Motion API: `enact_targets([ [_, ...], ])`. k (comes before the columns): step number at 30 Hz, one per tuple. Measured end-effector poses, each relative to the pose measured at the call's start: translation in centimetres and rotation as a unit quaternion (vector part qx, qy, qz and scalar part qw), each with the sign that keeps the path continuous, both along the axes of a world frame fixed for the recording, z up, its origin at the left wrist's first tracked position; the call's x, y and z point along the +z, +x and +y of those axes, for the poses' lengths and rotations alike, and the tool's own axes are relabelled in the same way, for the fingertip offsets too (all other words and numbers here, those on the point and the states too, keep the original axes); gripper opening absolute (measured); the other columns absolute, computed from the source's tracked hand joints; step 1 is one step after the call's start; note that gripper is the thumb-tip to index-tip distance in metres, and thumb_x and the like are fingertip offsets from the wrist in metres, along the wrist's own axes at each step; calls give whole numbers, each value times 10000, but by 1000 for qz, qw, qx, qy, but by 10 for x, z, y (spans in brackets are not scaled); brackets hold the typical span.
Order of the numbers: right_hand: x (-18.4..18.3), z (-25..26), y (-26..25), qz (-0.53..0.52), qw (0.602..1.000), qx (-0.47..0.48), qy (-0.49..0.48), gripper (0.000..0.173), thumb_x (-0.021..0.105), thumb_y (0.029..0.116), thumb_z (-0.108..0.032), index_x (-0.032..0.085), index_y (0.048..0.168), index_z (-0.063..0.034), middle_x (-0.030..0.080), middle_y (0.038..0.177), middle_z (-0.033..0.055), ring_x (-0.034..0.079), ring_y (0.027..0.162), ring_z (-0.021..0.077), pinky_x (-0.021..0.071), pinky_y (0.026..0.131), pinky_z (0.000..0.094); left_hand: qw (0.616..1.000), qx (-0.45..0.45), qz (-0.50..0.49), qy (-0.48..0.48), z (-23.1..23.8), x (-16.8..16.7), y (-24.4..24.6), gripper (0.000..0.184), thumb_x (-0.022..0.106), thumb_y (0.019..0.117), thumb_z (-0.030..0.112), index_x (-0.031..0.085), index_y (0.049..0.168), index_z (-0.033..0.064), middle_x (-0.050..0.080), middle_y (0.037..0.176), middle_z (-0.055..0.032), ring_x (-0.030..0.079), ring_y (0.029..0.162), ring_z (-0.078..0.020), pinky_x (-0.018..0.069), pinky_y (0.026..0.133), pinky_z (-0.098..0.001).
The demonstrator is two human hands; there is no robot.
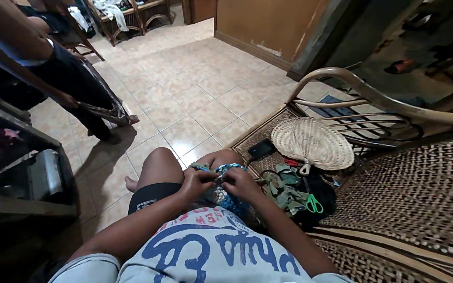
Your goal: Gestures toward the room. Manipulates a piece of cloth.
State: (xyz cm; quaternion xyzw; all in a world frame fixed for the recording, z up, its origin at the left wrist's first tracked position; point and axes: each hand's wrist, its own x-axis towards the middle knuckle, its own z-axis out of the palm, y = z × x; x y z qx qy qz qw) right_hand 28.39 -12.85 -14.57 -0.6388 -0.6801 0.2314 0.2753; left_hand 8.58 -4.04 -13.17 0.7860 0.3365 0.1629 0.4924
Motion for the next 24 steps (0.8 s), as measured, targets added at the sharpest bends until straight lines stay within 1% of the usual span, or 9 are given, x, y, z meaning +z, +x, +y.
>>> enact_targets([
  [2, 2, -1, -2, 22, 999, -7, 36, 242, 653, 943, -193, 733, 1035, 16, 717, 1049, 183, 671, 1063, 336, 511, 970, 503, 999, -2, -37, -34, 6, 5, -3, 289, 731, 912, 71, 724, 1196, 19, 729, 1157, -91, 687, 1047, -78, 546, 968, -266],
  [4, 9, -1, -5, 46, 997, -12, 66, 246, 648, 959, -202, 729, 1032, 18, 720, 1044, 175, 677, 1050, 317, 516, 977, 475, 996, -3, -64, -62, 12, 13, -7, 300, 732, 903, 40, 712, 1199, -6, 728, 1159, -86, 686, 1027, -63, 555, 942, -259],
  [7, 20, -1, -8, 67, 995, -17, 75, 224, 647, 966, -178, 722, 1043, 18, 721, 1038, 169, 682, 1027, 298, 524, 963, 456, 993, -1, -80, -82, 14, 26, -10, 313, 726, 884, -23, 697, 1195, -36, 723, 1155, -81, 680, 1005, -48, 557, 921, -242],
  [10, 19, 0, -8, 67, 995, -15, 74, 207, 659, 962, -158, 726, 1050, 16, 724, 1032, 167, 683, 1017, 301, 522, 960, 463, 992, 2, -81, -96, 15, 23, -12, 322, 730, 882, -16, 694, 1202, -31, 717, 1172, -85, 679, 1018, -61, 558, 923, -255],
  [14, 14, 0, -5, 64, 994, -3, 86, 221, 666, 962, -176, 731, 1046, 17, 730, 1021, 163, 691, 998, 300, 526, 950, 475, 989, 20, -86, -116, 14, 17, -12, 337, 738, 876, -11, 691, 1210, -23, 714, 1177, -77, 680, 992, -60, 562, 904, -253],
  [17, 12, 0, -5, 63, 994, 3, 90, 226, 664, 963, -183, 735, 1045, 15, 732, 1028, 163, 693, 1003, 300, 530, 950, 475, 985, 29, -96, -144, 12, 16, -12, 312, 712, 908, 16, 681, 1215, -21, 706, 1173, -69, 666, 1015, -74, 550, 920, -271],
  [20, 10, 1, -7, 69, 994, 12, 87, 226, 660, 964, -184, 735, 1046, 13, 731, 1035, 163, 690, 1013, 295, 527, 956, 465, 987, 24, -102, -124, 12, 12, -9, 262, 709, 930, 63, 687, 1176, -24, 713, 1107, -67, 671, 985, -70, 555, 911, -271],
  [22, 9, 0, -9, 74, 993, 16, 94, 223, 656, 961, -174, 737, 1040, 19, 733, 1032, 165, 693, 1012, 292, 527, 959, 459, 992, 13, -87, -90, 13, 9, -8, 244, 708, 935, 83, 698, 1159, -14, 716, 1091, -71, 675, 965, -69, 559, 903, -272],
  [24, 9, -1, -10, 82, 991, 11, 101, 217, 659, 952, -170, 735, 1023, 21, 732, 1011, 162, 694, 994, 284, 530, 947, 450, 994, 22, -81, -72, 13, 9, -6, 210, 687, 957, 98, 711, 1141, -1, 722, 1084, -60, 674, 953, -53, 556, 899, -260],
])
